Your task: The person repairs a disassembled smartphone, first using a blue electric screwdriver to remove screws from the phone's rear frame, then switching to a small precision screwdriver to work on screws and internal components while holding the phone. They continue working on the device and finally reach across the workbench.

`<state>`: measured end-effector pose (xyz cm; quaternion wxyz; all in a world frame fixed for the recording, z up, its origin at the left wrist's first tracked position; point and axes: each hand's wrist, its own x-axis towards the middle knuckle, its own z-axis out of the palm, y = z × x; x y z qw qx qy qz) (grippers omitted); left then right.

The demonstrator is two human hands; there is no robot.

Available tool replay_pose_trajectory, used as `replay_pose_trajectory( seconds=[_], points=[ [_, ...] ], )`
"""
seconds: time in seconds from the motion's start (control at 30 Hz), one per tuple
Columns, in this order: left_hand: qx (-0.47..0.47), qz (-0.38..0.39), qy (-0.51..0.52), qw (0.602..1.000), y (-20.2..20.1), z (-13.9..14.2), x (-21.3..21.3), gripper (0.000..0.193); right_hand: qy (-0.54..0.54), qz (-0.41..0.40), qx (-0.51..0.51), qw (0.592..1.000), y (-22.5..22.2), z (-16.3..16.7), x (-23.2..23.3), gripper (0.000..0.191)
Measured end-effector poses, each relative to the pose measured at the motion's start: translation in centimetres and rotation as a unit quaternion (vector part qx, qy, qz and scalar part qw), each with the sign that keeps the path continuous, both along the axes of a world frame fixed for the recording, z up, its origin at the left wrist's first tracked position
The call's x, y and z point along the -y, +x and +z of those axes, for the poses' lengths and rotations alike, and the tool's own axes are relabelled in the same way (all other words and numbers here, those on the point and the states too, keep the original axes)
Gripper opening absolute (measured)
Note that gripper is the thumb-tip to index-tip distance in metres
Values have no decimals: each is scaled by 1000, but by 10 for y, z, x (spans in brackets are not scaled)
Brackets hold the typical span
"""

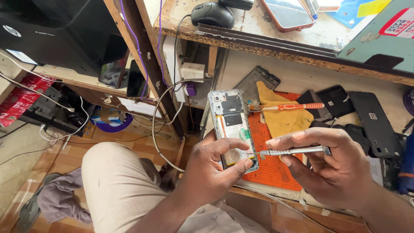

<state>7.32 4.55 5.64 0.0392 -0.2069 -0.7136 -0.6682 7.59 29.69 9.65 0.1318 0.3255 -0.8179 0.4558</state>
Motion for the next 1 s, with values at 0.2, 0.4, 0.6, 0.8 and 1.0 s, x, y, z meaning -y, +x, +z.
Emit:
replay_pose_trajectory(
  seconds=[0.2,0.4,0.6,0.8,1.0],
  points=[
    [-30,-2,-2,1000,0,1,1,12,-21,3,45,999,2,3,3,47],
    [-19,-6,3,1000,1,2,1,9,0,11,36,999,2,6,3,47],
    [-22,13,-24,999,0,-1,0,10,-6,0,35,999,2,0,0,47],
    [-16,1,-6,1000,0,-3,-1,11,-60,11,75,995,4,-7,-1,48],
    [-20,-14,20,999,0,-1,-3,10,-85,48,92,991,3,-10,0,50]
  ],
)
